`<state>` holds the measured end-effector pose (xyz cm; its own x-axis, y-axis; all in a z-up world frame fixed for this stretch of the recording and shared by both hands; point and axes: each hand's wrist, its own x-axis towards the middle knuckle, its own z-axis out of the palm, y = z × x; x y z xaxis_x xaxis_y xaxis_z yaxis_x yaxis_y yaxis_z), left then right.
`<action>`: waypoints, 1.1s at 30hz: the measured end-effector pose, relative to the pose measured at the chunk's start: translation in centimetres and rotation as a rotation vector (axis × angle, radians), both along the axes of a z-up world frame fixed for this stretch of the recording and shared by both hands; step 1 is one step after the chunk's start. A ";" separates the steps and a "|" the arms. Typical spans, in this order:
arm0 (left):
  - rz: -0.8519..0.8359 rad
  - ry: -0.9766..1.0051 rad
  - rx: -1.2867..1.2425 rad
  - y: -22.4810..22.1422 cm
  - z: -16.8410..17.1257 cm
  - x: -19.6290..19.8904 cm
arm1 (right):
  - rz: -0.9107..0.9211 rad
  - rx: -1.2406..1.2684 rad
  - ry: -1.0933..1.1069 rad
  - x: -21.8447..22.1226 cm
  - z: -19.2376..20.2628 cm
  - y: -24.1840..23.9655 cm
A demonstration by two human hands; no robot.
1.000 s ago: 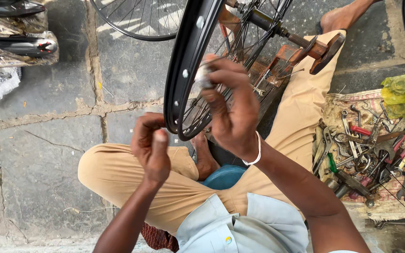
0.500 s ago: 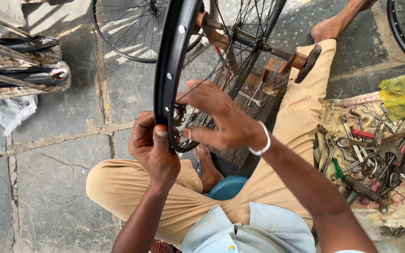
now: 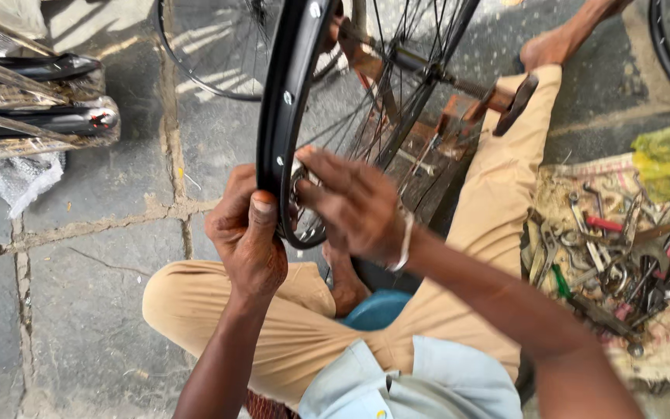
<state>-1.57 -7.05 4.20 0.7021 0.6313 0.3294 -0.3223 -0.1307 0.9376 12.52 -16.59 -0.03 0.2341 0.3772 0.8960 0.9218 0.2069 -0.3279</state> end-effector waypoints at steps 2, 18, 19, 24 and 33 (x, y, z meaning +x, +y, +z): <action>0.018 0.010 -0.048 -0.4 -0.1 0.0 | 0.136 -0.030 -0.047 1.8 0.3 -0.9; 0.088 -0.032 -0.052 -0.8 1.3 1.1 | 0.180 -0.017 0.234 0.4 2.6 -1.3; 0.082 -0.034 -0.058 -1.0 1.3 1.0 | 0.363 -0.078 0.302 1.5 3.0 -1.5; 0.135 -0.059 -0.101 -1.4 1.2 1.2 | 0.487 -0.305 0.325 2.4 2.6 -0.5; 0.226 0.016 0.025 -1.1 1.1 0.9 | -0.018 0.085 0.152 -2.5 1.8 0.5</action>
